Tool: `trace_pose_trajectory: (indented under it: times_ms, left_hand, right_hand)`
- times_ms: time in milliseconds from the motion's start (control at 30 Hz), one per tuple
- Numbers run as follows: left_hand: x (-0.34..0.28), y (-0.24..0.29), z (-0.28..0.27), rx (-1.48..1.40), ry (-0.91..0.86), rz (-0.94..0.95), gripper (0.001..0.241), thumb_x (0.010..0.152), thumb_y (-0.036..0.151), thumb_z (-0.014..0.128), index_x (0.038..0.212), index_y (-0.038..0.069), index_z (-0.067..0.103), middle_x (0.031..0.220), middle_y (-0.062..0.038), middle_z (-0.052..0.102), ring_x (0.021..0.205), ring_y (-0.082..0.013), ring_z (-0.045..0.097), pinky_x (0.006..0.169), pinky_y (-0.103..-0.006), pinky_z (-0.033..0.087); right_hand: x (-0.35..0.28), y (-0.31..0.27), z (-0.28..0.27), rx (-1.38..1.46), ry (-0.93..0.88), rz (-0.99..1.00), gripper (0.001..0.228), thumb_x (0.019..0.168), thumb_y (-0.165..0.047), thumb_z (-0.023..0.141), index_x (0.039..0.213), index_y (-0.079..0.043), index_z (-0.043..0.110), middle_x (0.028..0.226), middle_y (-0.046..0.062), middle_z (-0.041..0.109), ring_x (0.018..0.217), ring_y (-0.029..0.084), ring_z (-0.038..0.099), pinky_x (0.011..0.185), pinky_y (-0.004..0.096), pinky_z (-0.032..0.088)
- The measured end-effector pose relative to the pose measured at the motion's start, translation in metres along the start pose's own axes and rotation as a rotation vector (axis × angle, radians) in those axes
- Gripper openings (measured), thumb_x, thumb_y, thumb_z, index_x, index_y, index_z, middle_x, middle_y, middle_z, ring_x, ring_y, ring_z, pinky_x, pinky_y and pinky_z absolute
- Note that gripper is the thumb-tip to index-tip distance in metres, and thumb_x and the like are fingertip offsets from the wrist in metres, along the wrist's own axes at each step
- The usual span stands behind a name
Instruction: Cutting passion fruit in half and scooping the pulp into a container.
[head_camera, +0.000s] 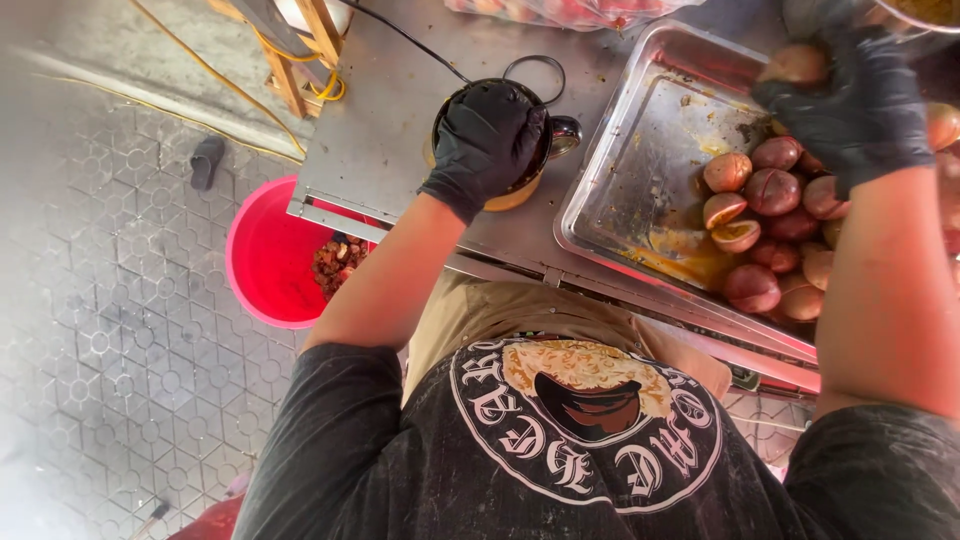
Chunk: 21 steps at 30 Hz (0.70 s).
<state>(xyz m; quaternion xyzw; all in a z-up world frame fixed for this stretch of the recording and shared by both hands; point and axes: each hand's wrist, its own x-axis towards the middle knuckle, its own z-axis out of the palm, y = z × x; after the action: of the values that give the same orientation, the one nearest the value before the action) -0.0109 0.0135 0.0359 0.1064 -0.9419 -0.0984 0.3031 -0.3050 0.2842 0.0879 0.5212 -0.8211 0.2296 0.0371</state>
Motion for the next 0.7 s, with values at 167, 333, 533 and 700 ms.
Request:
trace_pose_trajectory:
  times_ms: [167,333,533,700]
  left_hand:
    - [-0.007,-0.013,0.015,-0.028,0.029,-0.007,0.021,0.099,0.028,0.059,0.097,0.01,0.069,0.098,-0.015,0.068,0.092,-0.0391,0.063,0.08,-0.0526,0.051]
    - [-0.015,-0.014,0.028,0.029,0.041,-0.056,0.02,0.097,0.029,0.061,0.106,0.011,0.066,0.106,-0.014,0.066,0.097,-0.0384,0.062,0.084,-0.0525,0.051]
    - [-0.011,-0.009,0.029,0.093,0.008,-0.107,0.02,0.091,0.027,0.065,0.105,0.013,0.065,0.109,-0.012,0.065,0.098,-0.0375,0.062,0.083,-0.053,0.05]
    - [-0.006,-0.01,0.02,0.025,0.048,-0.112,0.014,0.09,0.025,0.065,0.1,0.015,0.068,0.102,-0.011,0.065,0.095,-0.0369,0.063,0.082,-0.0514,0.051]
  right_hand:
    - [0.001,-0.024,0.025,0.292,0.001,-0.096,0.041,0.096,-0.017,0.088,0.122,0.0,0.062,0.111,0.014,0.068,0.104,0.025,0.066,0.099,0.038,0.055]
    - [0.001,-0.038,0.057,0.388,0.047,-0.145,0.046,0.092,-0.015,0.088,0.128,0.0,0.063,0.117,0.013,0.065,0.113,0.024,0.063,0.102,0.035,0.053]
    - [0.006,-0.01,0.105,1.266,-0.032,0.257,0.035,0.102,-0.021,0.078,0.133,-0.009,0.067,0.127,0.005,0.066,0.116,0.018,0.064,0.105,0.034,0.055]
    - [0.013,-0.039,0.106,1.871,-0.06,0.696,0.035,0.092,-0.031,0.08,0.121,-0.015,0.067,0.118,0.003,0.07,0.106,0.022,0.07,0.093,0.048,0.062]
